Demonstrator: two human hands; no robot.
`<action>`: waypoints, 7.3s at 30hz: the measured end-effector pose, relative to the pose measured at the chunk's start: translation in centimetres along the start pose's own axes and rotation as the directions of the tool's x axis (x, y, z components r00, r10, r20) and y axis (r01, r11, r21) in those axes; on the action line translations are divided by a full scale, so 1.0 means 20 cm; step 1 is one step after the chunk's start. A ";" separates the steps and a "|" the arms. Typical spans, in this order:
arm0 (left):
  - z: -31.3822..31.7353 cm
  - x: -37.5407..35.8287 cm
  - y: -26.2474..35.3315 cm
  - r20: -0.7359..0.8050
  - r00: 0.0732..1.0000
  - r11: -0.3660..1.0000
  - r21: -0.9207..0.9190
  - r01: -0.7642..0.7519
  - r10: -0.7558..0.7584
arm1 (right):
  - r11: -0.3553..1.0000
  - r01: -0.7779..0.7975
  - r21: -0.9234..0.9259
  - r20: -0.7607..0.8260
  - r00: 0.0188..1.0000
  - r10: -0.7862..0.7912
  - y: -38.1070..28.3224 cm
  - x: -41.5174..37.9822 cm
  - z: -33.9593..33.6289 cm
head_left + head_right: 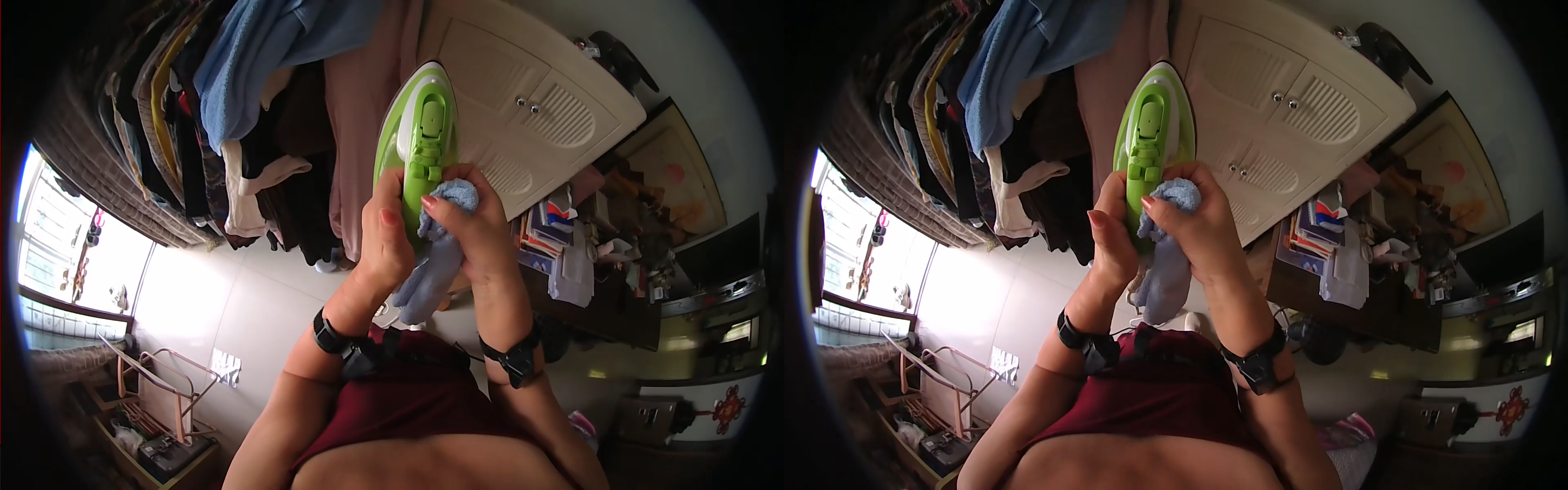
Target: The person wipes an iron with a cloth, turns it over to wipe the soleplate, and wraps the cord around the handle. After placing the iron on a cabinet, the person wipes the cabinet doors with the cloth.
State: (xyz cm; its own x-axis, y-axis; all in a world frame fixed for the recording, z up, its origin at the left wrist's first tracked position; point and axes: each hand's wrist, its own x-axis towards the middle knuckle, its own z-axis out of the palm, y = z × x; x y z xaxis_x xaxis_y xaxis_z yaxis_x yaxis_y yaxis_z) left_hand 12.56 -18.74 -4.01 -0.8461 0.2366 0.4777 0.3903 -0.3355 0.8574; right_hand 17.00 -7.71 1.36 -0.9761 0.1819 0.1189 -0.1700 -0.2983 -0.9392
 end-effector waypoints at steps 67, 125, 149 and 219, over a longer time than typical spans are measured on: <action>0.07 0.07 -0.14 -0.003 0.992 0.990 0.061 -0.127 0.127 | 0.995 0.097 -0.011 -0.155 0.983 -0.097 0.05 0.09 -0.10; 0.63 0.17 0.04 0.531 0.789 0.944 0.077 0.320 -0.310 | -0.181 0.596 -0.783 0.554 0.534 -0.639 -0.55 0.23 -1.05; 0.25 0.24 0.22 0.477 0.844 0.864 -0.288 0.413 -0.245 | 0.964 -0.232 -0.127 0.496 0.827 0.265 0.24 0.23 -1.00; 0.17 0.20 0.38 0.302 0.538 0.609 0.518 0.601 -0.787 | -0.580 0.764 -0.282 0.921 0.048 -0.386 -0.39 0.16 -0.64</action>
State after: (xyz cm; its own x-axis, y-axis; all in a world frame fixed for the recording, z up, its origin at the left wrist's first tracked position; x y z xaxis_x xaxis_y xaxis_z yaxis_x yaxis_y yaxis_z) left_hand 13.32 -17.18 5.09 -0.6529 0.6663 -0.3603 -0.0825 0.4103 0.9082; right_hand 16.89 7.15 5.00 -0.1055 -0.7396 0.6648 -0.6086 0.5767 0.5450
